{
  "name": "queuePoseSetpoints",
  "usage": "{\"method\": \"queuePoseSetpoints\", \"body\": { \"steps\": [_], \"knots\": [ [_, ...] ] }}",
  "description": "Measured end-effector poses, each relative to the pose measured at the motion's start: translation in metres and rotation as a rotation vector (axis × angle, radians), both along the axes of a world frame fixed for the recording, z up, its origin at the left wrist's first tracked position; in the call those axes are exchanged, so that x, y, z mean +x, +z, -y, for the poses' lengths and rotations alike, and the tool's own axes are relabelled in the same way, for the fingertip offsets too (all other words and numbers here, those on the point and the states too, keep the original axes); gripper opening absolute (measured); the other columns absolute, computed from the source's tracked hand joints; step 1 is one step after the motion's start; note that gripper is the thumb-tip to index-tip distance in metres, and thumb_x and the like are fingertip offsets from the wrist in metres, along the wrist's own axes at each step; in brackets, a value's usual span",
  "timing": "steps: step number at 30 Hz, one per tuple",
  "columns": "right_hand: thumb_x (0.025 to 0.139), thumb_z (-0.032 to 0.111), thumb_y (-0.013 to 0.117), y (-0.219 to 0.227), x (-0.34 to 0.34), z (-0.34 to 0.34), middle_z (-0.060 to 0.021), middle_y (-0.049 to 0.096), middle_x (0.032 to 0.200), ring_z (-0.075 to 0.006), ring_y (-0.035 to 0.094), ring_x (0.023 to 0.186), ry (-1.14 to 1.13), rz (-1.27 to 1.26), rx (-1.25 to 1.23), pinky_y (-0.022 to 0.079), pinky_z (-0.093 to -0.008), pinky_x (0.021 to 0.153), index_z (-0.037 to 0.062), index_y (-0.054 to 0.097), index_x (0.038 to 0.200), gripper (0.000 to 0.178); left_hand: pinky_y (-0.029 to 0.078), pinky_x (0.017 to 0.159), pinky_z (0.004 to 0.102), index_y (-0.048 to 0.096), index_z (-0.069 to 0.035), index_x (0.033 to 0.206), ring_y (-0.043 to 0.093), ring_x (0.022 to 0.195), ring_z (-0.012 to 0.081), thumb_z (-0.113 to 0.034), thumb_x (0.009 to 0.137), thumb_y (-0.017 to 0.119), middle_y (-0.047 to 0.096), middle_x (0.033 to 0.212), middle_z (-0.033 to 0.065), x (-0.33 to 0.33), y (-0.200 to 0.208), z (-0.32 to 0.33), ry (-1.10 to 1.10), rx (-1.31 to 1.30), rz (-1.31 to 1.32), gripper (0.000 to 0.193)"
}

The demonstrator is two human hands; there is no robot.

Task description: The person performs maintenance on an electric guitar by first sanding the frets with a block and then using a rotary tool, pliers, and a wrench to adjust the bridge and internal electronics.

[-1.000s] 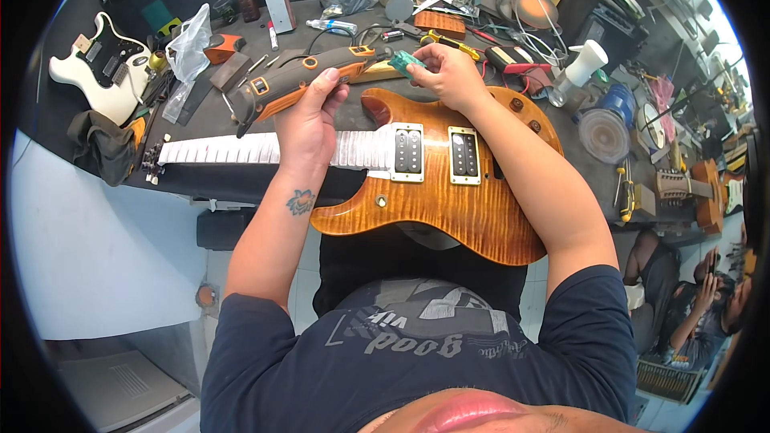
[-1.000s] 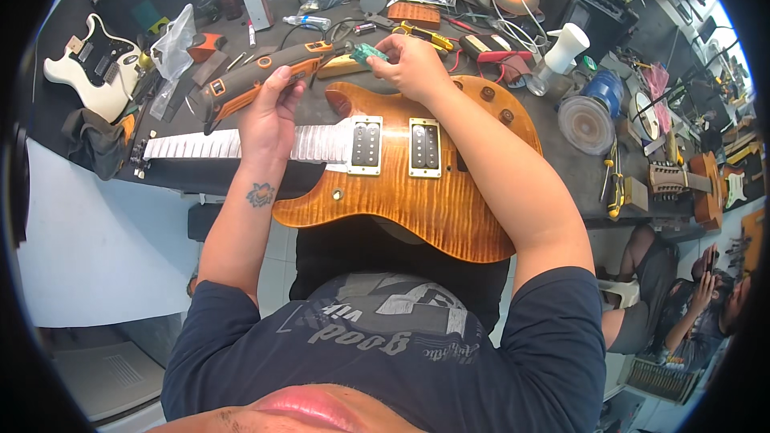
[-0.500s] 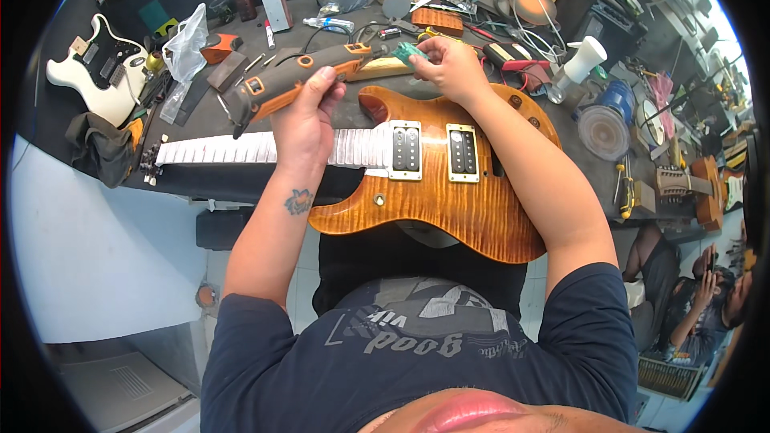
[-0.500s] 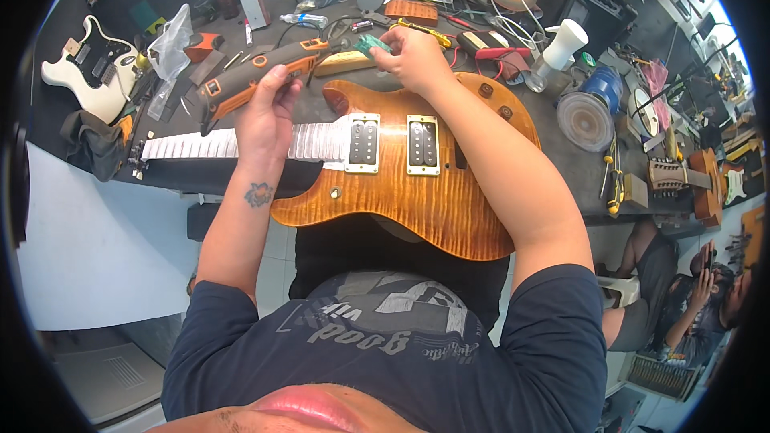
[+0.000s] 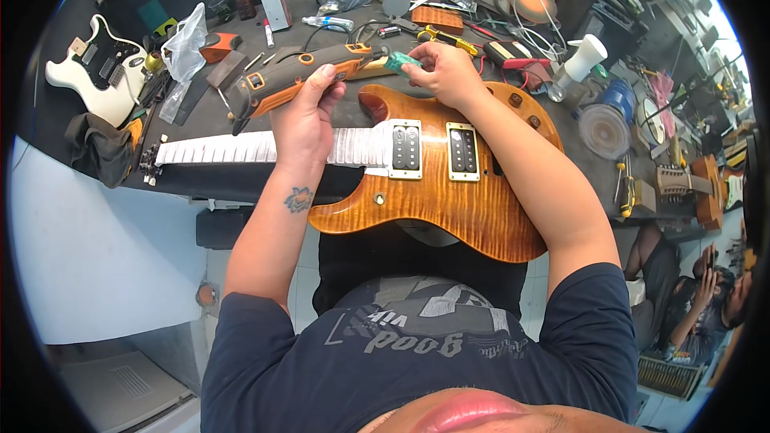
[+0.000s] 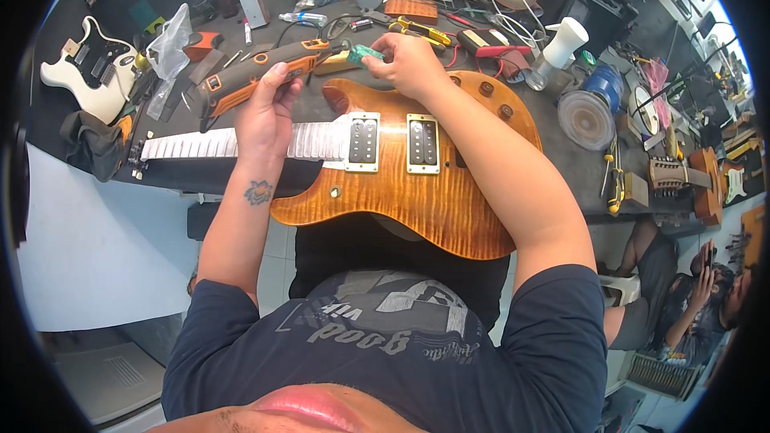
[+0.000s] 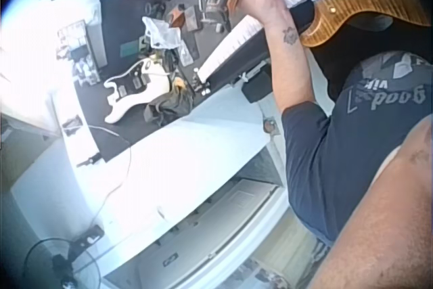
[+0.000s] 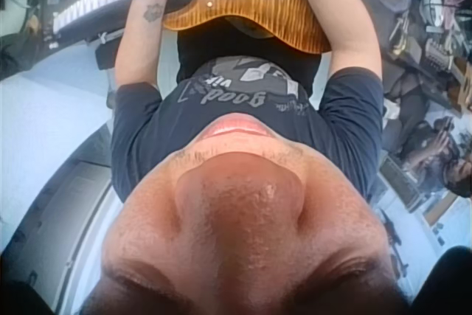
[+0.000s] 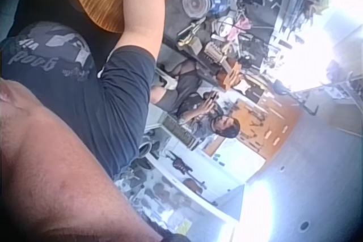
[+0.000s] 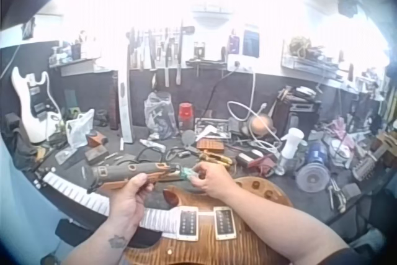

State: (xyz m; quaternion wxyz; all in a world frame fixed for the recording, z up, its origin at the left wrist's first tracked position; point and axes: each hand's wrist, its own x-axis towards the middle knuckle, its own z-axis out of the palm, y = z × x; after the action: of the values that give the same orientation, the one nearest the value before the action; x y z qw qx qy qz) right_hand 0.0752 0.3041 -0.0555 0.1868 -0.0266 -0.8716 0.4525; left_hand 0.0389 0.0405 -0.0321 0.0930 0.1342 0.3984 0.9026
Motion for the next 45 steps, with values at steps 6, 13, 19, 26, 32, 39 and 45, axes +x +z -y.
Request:
{"method": "queuePoseSetpoints", "body": {
  "steps": [6, 13, 19, 26, 32, 39, 45],
  "knots": [
    [0.098, 0.023, 0.080, 0.007, 0.004, -0.003, -0.0110, 0.078, 0.093, -0.0134, 0.074, 0.080, -0.024, 0.037, -0.092, 0.060, -0.0291, 0.074, -0.0049, 0.071, 0.118, 0.035, 0.064, 0.078, 0.0280, 0.071, -0.004, 0.116, 0.073, 0.091, 0.0158, -0.002, 0.095, 0.079, 0.074, 0.107, 0.0062, 0.001, -0.002, 0.000, 0.013, -0.024, -0.019, 0.023],
    [0.093, 0.029, 0.084, 0.002, 0.004, 0.004, -0.0123, 0.076, 0.086, -0.0177, 0.068, 0.074, -0.018, -0.053, 0.020, 0.056, -0.0340, 0.071, -0.0032, 0.075, 0.112, 0.038, 0.064, 0.081, 0.0279, 0.071, -0.004, 0.115, 0.073, 0.095, 0.0167, -0.004, 0.096, 0.078, 0.075, 0.108, 0.0065, -0.001, -0.003, 0.001, 0.023, -0.043, -0.025, 0.020],
    [0.092, 0.029, 0.084, 0.006, 0.005, 0.007, -0.0132, 0.075, 0.085, -0.0186, 0.068, 0.074, -0.026, -0.025, 0.018, 0.056, -0.0350, 0.072, -0.0033, 0.075, 0.111, 0.038, 0.064, 0.079, 0.0277, 0.071, -0.003, 0.115, 0.073, 0.092, 0.0167, -0.003, 0.096, 0.078, 0.074, 0.106, 0.0066, -0.001, -0.004, 0.002, 0.012, -0.060, -0.040, 0.020],
    [0.099, 0.018, 0.080, 0.018, 0.008, 0.002, -0.0100, 0.079, 0.095, -0.0124, 0.075, 0.082, -0.045, 0.078, 0.003, 0.060, -0.0275, 0.075, -0.0061, 0.069, 0.118, 0.032, 0.064, 0.079, 0.0281, 0.070, -0.004, 0.117, 0.073, 0.093, 0.0168, -0.003, 0.096, 0.078, 0.074, 0.108, 0.0065, 0.002, 0.000, 0.002, 0.037, -0.043, -0.078, 0.023],
    [0.095, 0.014, 0.080, 0.003, 0.003, 0.003, -0.0090, 0.077, 0.103, -0.0118, 0.072, 0.093, 0.156, -0.039, -0.142, 0.059, -0.0298, 0.082, -0.0049, 0.069, 0.120, 0.033, 0.064, 0.079, 0.0294, 0.069, -0.004, 0.118, 0.073, 0.094, 0.0175, -0.002, 0.096, 0.078, 0.074, 0.109, 0.0071, 0.000, -0.002, 0.003, 0.044, -0.003, -0.032, 0.024],
    [0.100, 0.004, 0.072, 0.010, 0.006, 0.005, -0.0076, 0.073, 0.117, -0.0134, 0.071, 0.110, 0.225, -0.008, -0.175, 0.057, -0.0287, 0.100, -0.0048, 0.063, 0.133, 0.035, 0.060, 0.079, 0.0295, 0.068, -0.002, 0.125, 0.072, 0.088, 0.0165, 0.001, 0.095, 0.078, 0.074, 0.106, 0.0065, 0.015, 0.004, 0.004, 0.064, 0.034, -0.141, 0.032],
    [0.102, 0.003, 0.068, 0.011, 0.005, 0.004, -0.0103, 0.075, 0.121, -0.0165, 0.075, 0.109, 0.241, 0.093, -0.296, 0.059, -0.0317, 0.098, -0.0055, 0.063, 0.135, 0.035, 0.058, 0.078, 0.0286, 0.068, -0.003, 0.125, 0.071, 0.088, 0.0147, 0.001, 0.094, 0.079, 0.075, 0.108, 0.0067, 0.015, 0.006, 0.004, 0.022, -0.023, -0.172, 0.033]
  ]
}}
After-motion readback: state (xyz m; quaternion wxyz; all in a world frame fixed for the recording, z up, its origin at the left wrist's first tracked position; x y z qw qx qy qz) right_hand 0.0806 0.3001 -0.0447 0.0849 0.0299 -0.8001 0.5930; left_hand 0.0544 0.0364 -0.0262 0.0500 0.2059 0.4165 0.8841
